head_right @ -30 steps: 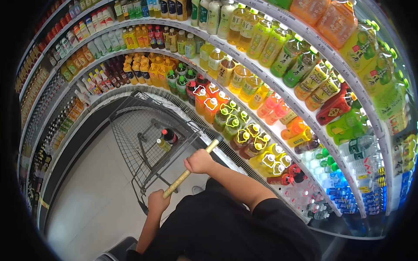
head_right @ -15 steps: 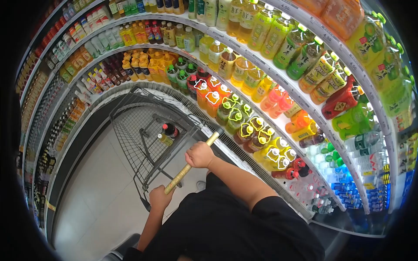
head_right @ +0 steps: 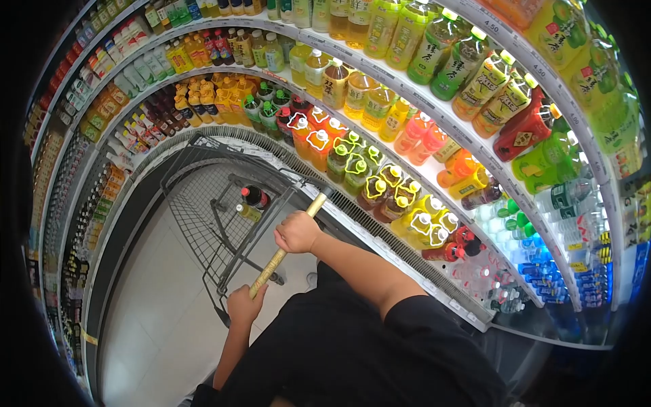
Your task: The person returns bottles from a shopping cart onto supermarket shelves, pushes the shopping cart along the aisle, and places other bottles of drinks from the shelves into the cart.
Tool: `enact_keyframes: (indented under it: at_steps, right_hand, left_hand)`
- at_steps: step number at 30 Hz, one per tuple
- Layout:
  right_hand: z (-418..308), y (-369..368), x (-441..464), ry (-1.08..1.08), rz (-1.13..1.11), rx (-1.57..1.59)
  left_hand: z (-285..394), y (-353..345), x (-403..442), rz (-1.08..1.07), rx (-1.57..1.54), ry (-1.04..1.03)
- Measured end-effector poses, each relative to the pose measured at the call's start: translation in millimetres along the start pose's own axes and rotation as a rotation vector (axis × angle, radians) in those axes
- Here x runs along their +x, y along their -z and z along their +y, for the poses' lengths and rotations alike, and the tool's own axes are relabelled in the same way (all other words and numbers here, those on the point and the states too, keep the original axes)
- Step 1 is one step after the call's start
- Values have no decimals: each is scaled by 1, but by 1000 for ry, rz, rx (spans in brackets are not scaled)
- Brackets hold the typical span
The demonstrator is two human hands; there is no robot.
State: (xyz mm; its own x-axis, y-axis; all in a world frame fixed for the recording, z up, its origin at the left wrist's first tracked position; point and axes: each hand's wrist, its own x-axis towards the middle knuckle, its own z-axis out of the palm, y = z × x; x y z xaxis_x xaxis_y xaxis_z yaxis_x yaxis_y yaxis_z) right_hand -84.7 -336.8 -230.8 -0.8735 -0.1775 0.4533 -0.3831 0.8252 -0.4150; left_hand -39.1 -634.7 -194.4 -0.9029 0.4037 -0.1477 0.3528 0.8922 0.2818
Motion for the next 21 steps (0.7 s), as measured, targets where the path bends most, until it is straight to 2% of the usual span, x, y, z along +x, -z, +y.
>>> enact_keyframes:
  at_steps: [21]
  right_hand:
    - [0,-9,25,-2,-16,29]
  left_hand:
    - [-9,15,16,-12,-27,77]
